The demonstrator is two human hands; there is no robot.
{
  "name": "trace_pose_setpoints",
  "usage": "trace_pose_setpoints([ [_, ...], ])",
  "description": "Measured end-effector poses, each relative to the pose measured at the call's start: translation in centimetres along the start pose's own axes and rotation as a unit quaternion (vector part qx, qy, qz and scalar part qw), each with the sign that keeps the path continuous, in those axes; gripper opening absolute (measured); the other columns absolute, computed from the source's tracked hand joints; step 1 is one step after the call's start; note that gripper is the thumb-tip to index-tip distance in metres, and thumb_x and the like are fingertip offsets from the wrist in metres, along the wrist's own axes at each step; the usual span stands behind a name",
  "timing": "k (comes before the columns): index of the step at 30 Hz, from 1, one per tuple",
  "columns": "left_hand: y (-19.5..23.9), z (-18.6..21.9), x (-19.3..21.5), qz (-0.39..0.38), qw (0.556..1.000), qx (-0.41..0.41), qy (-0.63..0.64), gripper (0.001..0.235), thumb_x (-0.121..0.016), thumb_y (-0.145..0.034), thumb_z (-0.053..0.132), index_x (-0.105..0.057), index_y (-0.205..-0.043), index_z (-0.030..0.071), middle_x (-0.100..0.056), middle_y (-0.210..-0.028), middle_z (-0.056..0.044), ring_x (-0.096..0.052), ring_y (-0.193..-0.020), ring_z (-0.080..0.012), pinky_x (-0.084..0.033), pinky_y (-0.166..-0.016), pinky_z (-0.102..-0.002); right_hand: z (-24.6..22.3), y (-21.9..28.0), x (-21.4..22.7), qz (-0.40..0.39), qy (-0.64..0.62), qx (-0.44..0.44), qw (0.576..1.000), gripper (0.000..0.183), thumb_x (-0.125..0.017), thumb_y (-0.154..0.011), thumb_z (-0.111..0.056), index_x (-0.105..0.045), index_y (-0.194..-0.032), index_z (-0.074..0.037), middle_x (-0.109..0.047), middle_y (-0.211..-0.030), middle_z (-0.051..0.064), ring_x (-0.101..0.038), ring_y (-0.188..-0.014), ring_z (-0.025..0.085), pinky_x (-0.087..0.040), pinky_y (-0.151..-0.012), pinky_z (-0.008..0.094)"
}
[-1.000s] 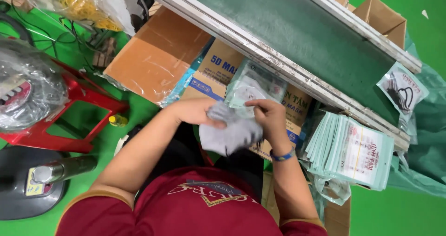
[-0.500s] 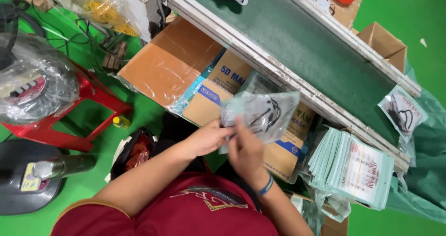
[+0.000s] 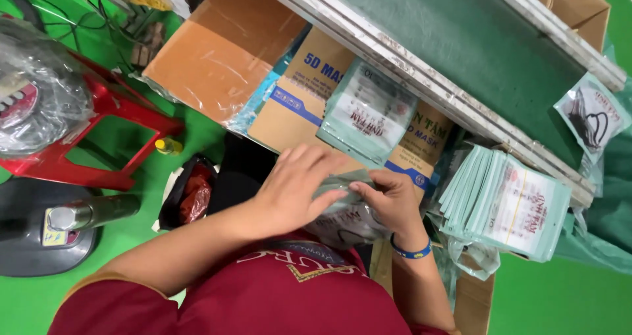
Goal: The person packages masks by hand, taking them from a conveyor belt, grouping them, and placing them into individual plastic sleeves and larger boxes.
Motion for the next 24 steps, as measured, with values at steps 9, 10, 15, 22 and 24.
trace_pose_setpoints([
  [9,0.0,-2.5,-2.7,-0.102,0.994,0.019,0.016,0.015,-0.073,-0.086,0.019,-0.069,-0.095,0.009,-0.063,-0.095,-0.005,-0.057,-0.101,-0.0270,-0.037,-0.087,-0.044,-2.6,0.3,-0.1,0.057,-0.052,0.011,0.997,0.015,-0.076,-0.085,-0.003,-0.078,-0.099,0.000,-0.071,-0.079,-0.001,-0.055,-0.064,0.004,-0.042,-0.055,0.021],
  [10,0.0,-2.2,-2.1,-0.075,0.997,-0.001,0.022,0.017,-0.073,-0.086,0.020,-0.068,-0.097,0.008,-0.062,-0.096,-0.006,-0.056,-0.101,-0.0281,-0.036,-0.086,-0.045,-3.1,0.5,0.1,0.059,-0.010,0.040,0.997,0.012,-0.076,-0.085,-0.001,-0.078,-0.097,0.001,-0.070,-0.079,-0.001,-0.056,-0.066,0.004,-0.042,-0.057,0.021],
  [15,-0.4,-3.3,-1.6,-0.113,0.993,0.029,-0.012,0.014,-0.072,-0.089,0.023,-0.070,-0.095,0.010,-0.063,-0.089,-0.005,-0.058,-0.097,-0.0277,-0.035,-0.083,-0.045,-3.2,1.3,1.2,0.083,-0.056,0.076,0.992,0.003,-0.072,-0.091,0.002,-0.075,-0.093,0.003,-0.068,-0.080,-0.001,-0.058,-0.071,0.004,-0.044,-0.062,0.020],
  [22,-1.2,-2.7,-0.1,-0.108,0.994,-0.027,-0.021,0.020,-0.070,-0.092,0.026,-0.065,-0.090,0.007,-0.063,-0.088,-0.009,-0.061,-0.093,-0.0313,-0.040,-0.082,-0.046,-2.9,1.6,3.4,0.161,-0.095,0.056,0.981,0.008,-0.071,-0.090,0.005,-0.077,-0.096,0.004,-0.072,-0.082,0.002,-0.062,-0.068,0.007,-0.047,-0.059,0.022],
  [24,-1.4,-2.7,0.5,-0.092,0.994,-0.047,-0.019,0.021,-0.070,-0.092,0.026,-0.064,-0.089,0.006,-0.064,-0.089,-0.010,-0.062,-0.094,-0.0319,-0.040,-0.083,-0.047,-3.1,1.5,3.2,0.163,-0.109,0.061,0.979,0.007,-0.072,-0.092,0.004,-0.078,-0.096,0.004,-0.071,-0.081,0.002,-0.062,-0.067,0.007,-0.049,-0.059,0.022],
])
Point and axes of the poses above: each hand's wrist, its own y-axis away from the middle knuckle, its own x-axis out of the back of the hand, z = x × y, the point moved 7 cm from there along -y, towards the middle knuckle
